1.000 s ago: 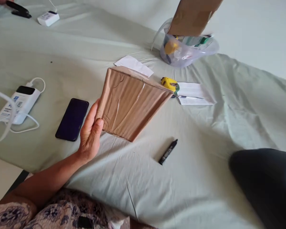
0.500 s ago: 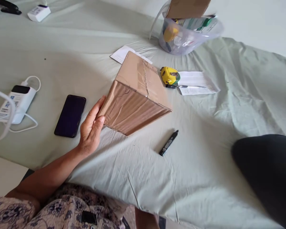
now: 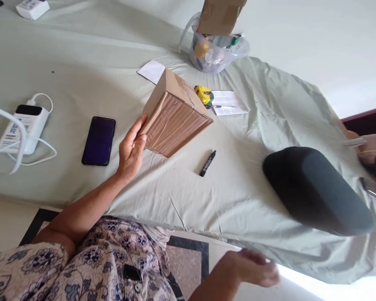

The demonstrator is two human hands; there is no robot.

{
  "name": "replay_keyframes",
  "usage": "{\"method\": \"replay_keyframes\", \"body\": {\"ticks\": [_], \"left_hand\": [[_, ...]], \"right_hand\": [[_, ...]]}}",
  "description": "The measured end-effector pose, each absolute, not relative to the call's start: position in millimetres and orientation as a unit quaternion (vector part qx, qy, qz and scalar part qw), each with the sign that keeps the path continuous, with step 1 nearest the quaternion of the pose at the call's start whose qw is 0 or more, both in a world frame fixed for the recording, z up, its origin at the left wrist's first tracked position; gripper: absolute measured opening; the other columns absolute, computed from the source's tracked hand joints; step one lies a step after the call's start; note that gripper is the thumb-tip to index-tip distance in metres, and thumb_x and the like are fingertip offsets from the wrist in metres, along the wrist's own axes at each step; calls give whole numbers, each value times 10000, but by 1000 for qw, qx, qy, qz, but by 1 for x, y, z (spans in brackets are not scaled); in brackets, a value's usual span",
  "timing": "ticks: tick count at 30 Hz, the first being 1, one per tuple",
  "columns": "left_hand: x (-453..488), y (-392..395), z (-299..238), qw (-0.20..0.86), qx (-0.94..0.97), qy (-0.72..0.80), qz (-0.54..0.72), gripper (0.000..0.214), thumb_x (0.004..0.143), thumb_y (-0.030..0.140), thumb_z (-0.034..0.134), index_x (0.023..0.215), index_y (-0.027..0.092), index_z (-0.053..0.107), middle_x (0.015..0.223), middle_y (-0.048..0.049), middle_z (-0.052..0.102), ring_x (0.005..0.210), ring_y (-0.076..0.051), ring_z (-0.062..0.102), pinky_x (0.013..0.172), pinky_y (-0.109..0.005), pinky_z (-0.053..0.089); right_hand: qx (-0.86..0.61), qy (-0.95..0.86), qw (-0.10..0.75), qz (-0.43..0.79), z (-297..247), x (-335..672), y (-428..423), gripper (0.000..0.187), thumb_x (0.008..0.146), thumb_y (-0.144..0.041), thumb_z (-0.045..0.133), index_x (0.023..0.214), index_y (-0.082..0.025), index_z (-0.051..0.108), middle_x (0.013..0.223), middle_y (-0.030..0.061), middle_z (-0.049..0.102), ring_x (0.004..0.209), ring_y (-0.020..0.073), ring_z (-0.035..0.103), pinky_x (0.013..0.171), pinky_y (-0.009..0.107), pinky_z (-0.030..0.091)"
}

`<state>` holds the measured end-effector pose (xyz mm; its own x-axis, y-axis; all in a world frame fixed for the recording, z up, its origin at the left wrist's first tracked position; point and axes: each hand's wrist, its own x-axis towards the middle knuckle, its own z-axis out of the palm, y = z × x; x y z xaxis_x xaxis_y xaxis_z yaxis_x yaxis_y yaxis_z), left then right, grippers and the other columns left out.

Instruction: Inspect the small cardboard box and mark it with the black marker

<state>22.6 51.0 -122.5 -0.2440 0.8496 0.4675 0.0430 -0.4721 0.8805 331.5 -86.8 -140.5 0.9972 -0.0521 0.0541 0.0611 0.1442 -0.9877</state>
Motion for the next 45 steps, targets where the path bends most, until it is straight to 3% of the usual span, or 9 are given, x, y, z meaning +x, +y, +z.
{"method": "replay_keyframes", "body": {"ticks": [3,5,7,10,13,20,34,40,45], "left_hand": [[20,54,-125,269,552,416,671,453,992,493,565,1390,282,612,1463,-59,626,1400,-249,559,1216,-395,438],[17,56,-125,230,562,418,676,423,991,493,568,1339,263,639,1397,-66,671,1351,-242,602,1187,-394,470],[15,58,-124,190,566,418,685,376,995,475,571,1283,250,659,1335,-65,702,1300,-226,638,1156,-387,499],[15,59,-122,151,566,417,695,325,999,449,573,1229,240,666,1283,-63,720,1249,-206,664,1124,-378,522],[17,59,-122,139,575,412,693,319,987,434,598,1228,233,655,1280,-71,715,1250,-208,661,1081,-366,550],[19,60,-126,141,564,415,700,390,974,428,620,1302,218,600,1314,-103,688,1267,-221,648,1033,-347,565],[9,85,-156,229,582,396,672,439,985,531,554,1311,240,604,1451,-117,613,1401,-262,556,1204,-420,434],[6,91,-169,239,646,409,599,581,960,622,527,1413,259,562,1592,-113,479,1508,-276,422,1256,-427,353],[2,94,-167,216,665,425,575,572,975,630,488,1409,268,575,1541,-89,545,1474,-251,472,1242,-399,372]], "right_hand": [[-603,-115,783,-99,-111,323,-55,68,600,-280,583,591,-293,517,523,-36,349,469,158,361,378,236,226],[-608,-299,736,14,-89,297,-26,197,711,-346,637,905,-310,634,774,-28,596,665,156,609,522,298,488],[-565,-514,645,15,-70,265,1,440,832,-498,593,1220,-292,576,1139,41,653,1038,221,681,820,440,607],[-491,-694,520,-79,-54,220,29,740,865,-630,628,1462,-254,406,1472,128,496,1390,328,498,1070,611,498],[-496,-712,491,-82,-54,187,44,852,885,-677,596,1556,-276,258,1508,144,444,1396,347,483,1113,650,449],[-564,-653,505,-4,-90,157,56,891,848,-590,703,1571,-334,251,1499,140,437,1425,366,431,1148,615,428],[-429,-684,562,178,-140,216,98,450,935,-601,550,1225,-269,640,1395,109,625,1389,260,548,1187,509,436],[-421,-675,576,189,-155,222,98,405,938,-566,576,1192,-260,654,1459,107,588,1424,247,520,1221,497,402],[-428,-682,562,189,-151,222,94,399,935,-552,595,1206,-262,635,1480,111,570,1434,245,503,1202,501,417]]}}
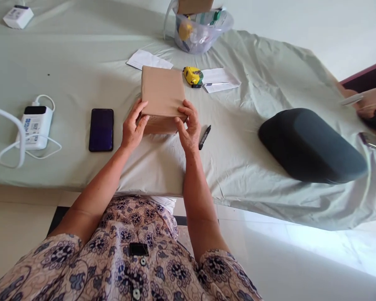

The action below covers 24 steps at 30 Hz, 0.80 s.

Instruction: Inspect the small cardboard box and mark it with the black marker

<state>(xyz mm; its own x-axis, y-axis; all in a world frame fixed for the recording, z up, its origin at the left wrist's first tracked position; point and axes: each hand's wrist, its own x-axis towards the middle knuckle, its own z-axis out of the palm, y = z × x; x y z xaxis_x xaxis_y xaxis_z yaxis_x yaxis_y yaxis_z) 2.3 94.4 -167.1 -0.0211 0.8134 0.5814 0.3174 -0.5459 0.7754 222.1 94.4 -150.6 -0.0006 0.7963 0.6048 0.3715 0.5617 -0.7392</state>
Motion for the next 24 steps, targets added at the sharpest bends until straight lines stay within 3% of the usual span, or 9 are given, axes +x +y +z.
{"method": "replay_keyframes", "body": {"ticks": [6,17,21,24], "left_hand": [[5,93,-159,189,651,459,574,570,970,664,456,1301,249,665,1443,-91,639,1385,-246,571,1202,-388,426],[8,92,-161,200,646,459,576,601,953,683,472,1333,242,620,1463,-110,618,1425,-254,531,1226,-419,394],[8,91,-164,207,649,456,573,727,926,637,576,1520,250,414,1596,-133,467,1506,-257,426,1247,-427,355],[7,91,-170,222,647,477,551,957,841,571,736,1596,263,236,1676,-152,320,1559,-279,326,1267,-467,309]], "right_hand": [[-472,-674,546,158,-151,212,94,436,915,-564,623,1195,-229,606,1476,146,550,1452,282,470,1177,546,423],[-474,-657,578,93,-153,199,88,473,928,-619,550,1173,-219,616,1398,151,583,1371,269,543,1150,522,455],[-507,-611,603,74,-153,219,93,469,994,-565,406,1251,-230,609,1376,129,591,1323,236,573,1063,465,514],[-621,-524,581,44,-153,248,96,322,976,-387,457,1165,-217,655,1200,105,655,1210,235,605,1068,497,490]]}}
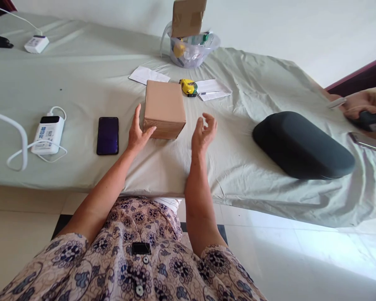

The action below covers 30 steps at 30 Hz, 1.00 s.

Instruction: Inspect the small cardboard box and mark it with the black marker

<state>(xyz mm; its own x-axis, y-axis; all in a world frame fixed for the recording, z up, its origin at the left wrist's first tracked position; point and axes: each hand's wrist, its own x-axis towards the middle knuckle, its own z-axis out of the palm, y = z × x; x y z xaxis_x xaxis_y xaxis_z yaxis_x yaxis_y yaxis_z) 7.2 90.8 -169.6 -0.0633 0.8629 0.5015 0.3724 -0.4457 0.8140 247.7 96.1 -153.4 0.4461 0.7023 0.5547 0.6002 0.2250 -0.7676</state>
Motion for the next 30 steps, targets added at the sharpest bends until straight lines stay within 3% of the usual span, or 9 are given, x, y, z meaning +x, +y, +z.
{"method": "replay_keyframes", "body": {"ticks": [2,6,11,14,16,19,21,25,30], "left_hand": [[7,91,-174,232,645,490,539,1072,790,527,805,1611,259,169,1699,-170,253,1571,-295,294,1274,-491,286],[8,92,-179,230,645,488,541,1153,761,492,841,1622,271,107,1715,-180,191,1580,-309,268,1272,-498,290],[7,93,-184,241,651,517,502,1070,780,453,819,1617,261,181,1647,-183,367,1491,-330,441,1182,-500,440],[8,94,-187,242,644,548,476,954,800,426,792,1581,214,287,1532,-195,530,1384,-354,561,1108,-500,506],[10,95,-190,230,639,568,465,918,803,413,786,1562,183,325,1475,-207,583,1321,-366,611,1065,-489,532],[12,95,-193,212,640,574,465,881,816,423,773,1548,169,352,1430,-214,619,1252,-366,656,999,-464,564],[13,94,-195,204,643,566,474,852,826,456,760,1535,181,375,1409,-205,637,1242,-360,661,984,-458,569],[13,93,-195,201,643,566,475,858,829,511,748,1529,179,380,1410,-204,636,1300,-362,624,1026,-475,547],[14,89,-188,222,631,580,464,829,823,423,759,1523,189,381,1432,-183,628,1305,-366,622,1033,-503,542]], "right_hand": [[-718,-482,500,38,-153,264,94,272,890,-276,559,1112,-185,689,1177,141,656,1228,269,570,1103,530,444],[-822,-460,319,101,-150,279,83,430,796,-281,664,1214,-188,698,1255,202,611,1217,329,548,1053,571,459],[-822,-489,257,138,-148,274,77,385,805,-184,566,1139,-204,757,1146,162,649,991,268,645,975,498,505],[-794,-492,321,158,-146,271,81,334,794,-143,499,985,-165,771,968,110,679,897,223,639,944,442,506],[-741,-475,433,196,-145,269,85,295,803,-191,498,961,-154,744,869,67,665,824,191,620,874,386,517],[-576,-428,631,294,-142,264,91,344,850,-349,494,1089,-185,679,892,38,647,705,133,575,710,298,502],[-467,-417,701,342,-139,258,92,388,835,-414,536,1162,-227,630,941,27,644,694,112,564,666,267,487],[-412,-462,725,303,-134,232,86,419,831,-475,622,1200,-283,571,908,-9,606,701,104,558,702,274,506],[-412,-544,711,170,-135,190,60,371,974,-567,450,1155,-262,557,838,4,619,731,158,632,790,348,547]]}}
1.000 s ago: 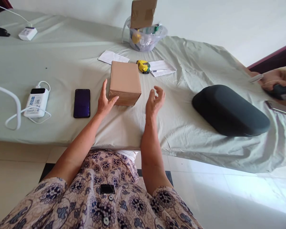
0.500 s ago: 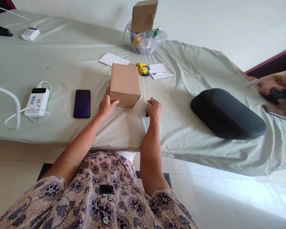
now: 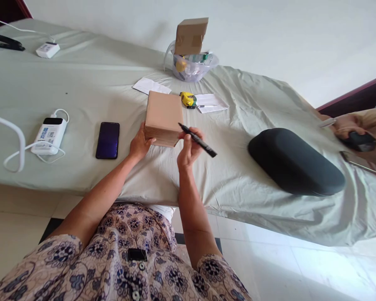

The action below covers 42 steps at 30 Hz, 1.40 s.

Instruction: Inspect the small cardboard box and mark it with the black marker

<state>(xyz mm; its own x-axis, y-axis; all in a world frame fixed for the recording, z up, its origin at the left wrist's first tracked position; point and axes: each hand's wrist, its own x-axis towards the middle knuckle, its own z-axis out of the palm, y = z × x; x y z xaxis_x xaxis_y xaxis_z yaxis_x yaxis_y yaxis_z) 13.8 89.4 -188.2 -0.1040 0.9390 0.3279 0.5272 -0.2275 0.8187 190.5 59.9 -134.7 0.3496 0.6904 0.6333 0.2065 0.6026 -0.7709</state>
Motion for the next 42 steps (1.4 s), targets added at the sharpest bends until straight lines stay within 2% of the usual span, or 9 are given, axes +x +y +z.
{"method": "replay_keyframes", "body": {"ticks": [6,9,13,21,25,28,32,38,42], "left_hand": [[16,84,-177,219,630,577,471,686,835,321,707,1470,280,452,1332,-96,703,1197,-333,686,960,-473,574],[17,83,-174,219,627,585,466,619,842,302,680,1430,267,490,1275,-102,728,1160,-340,701,951,-487,573],[17,85,-174,230,629,580,463,699,797,295,709,1449,230,466,1246,-119,741,1172,-362,695,958,-496,572],[24,72,-149,249,610,633,406,648,826,254,650,1446,235,464,1286,-88,724,1201,-318,685,995,-421,540],[26,67,-137,253,601,661,372,494,910,261,593,1395,244,498,1259,-73,739,1168,-291,705,952,-366,541],[27,67,-136,254,591,675,362,521,960,270,542,1469,199,452,1278,-115,731,1165,-314,708,946,-376,539],[28,68,-137,257,592,678,352,586,970,229,498,1538,136,388,1342,-149,696,1216,-318,684,999,-397,518],[28,67,-138,261,592,665,373,568,921,258,600,1472,200,476,1332,-99,708,1248,-287,671,998,-339,517],[27,67,-138,257,591,667,374,543,932,282,576,1462,220,478,1287,-87,733,1187,-286,702,935,-335,528]], "right_hand": [[-391,-751,527,74,-139,166,44,299,992,-504,469,1044,-263,638,930,49,751,854,195,707,886,385,527],[-402,-780,477,47,-139,163,48,282,1008,-446,447,1069,-264,653,998,55,779,912,190,714,933,383,497],[-425,-764,485,25,-143,165,54,283,1016,-422,442,1099,-253,653,1037,70,782,978,198,715,924,373,486],[-436,-737,517,0,-153,159,51,277,1017,-435,464,945,-234,639,838,47,752,775,193,695,814,363,469],[-436,-753,492,26,-154,152,50,292,1021,-458,462,996,-235,650,932,52,782,864,192,728,818,349,497],[-414,-779,465,78,-152,147,53,315,1028,-476,446,1073,-251,662,1013,57,787,933,194,728,851,353,536],[-373,-783,487,102,-149,146,58,317,1040,-438,426,1145,-250,659,1090,77,781,968,196,722,904,373,566],[-355,-749,556,57,-149,151,56,251,1020,-414,497,1149,-249,635,1051,71,775,941,200,724,876,369,583],[-362,-765,529,60,-150,150,54,257,1026,-417,474,1133,-250,639,1019,65,773,897,191,721,842,353,579]]}}
